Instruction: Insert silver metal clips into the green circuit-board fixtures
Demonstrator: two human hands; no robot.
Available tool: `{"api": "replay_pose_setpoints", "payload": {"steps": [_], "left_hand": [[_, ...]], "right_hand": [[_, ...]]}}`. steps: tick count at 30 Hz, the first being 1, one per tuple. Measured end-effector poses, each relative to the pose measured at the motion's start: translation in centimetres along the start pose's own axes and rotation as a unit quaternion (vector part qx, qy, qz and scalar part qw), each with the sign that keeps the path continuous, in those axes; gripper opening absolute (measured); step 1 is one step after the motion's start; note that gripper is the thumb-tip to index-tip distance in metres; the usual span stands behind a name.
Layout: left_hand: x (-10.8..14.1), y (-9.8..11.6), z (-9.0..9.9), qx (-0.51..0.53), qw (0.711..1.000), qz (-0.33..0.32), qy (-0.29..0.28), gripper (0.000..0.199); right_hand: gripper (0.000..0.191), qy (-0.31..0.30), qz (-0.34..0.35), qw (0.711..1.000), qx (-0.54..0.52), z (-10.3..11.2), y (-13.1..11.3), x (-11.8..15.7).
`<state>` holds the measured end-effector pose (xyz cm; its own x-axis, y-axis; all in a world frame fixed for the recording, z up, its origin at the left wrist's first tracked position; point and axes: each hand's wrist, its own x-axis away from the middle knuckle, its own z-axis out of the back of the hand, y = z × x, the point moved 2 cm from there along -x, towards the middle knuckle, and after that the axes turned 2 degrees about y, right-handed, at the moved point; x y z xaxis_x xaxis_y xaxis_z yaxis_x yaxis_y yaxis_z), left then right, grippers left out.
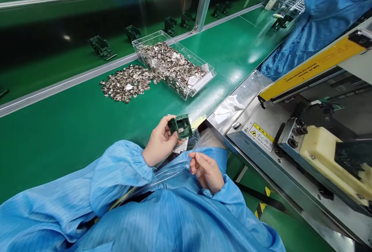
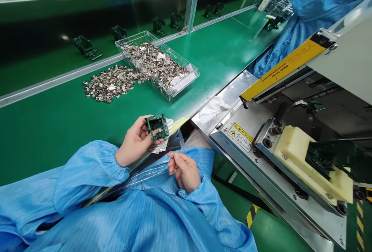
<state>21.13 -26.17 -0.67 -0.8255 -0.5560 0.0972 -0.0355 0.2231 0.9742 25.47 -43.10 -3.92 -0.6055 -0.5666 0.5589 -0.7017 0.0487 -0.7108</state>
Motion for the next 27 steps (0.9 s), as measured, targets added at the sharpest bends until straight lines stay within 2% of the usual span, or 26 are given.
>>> {"api": "replay_pose_setpoints", "payload": {"steps": [5, 10, 15, 18, 23, 27], "left_hand": [[0.0, 0.2, 0.0, 0.011, 1.000, 0.013, 0.003, 0.046], [-0.1, 0.3, 0.0, 0.040, 0.999, 0.018, 0.000, 0.049], [0.0, 0.4, 0.2, 0.051, 0.999, 0.016, 0.007, 0.049], [0.1, 0.4, 0.2, 0.056, 0.998, 0.015, 0.006, 0.049], [0.4, 0.3, 0.2, 0.023, 0.999, -0.027, -0.002, 0.043], [0.7, -0.1, 0.4, -0.024, 0.998, -0.066, -0.002, 0.039]], "right_hand": [[0.029, 0.028, 0.037, 0.999, -0.007, 0.0, -1.3, 1.2], [0.029, 0.041, 0.126, 0.989, 0.061, 0.6, -3.2, 1.7], [0.024, 0.022, 0.214, 0.956, 0.197, 0.4, -5.0, 1.9], [0.025, 0.045, 0.243, 0.942, 0.226, -0.4, -5.9, 1.8], [0.020, 0.072, 0.246, 0.940, 0.224, -1.6, -6.8, 1.3], [0.010, 0.058, 0.305, 0.914, 0.261, -2.6, -7.3, 0.5]]}}
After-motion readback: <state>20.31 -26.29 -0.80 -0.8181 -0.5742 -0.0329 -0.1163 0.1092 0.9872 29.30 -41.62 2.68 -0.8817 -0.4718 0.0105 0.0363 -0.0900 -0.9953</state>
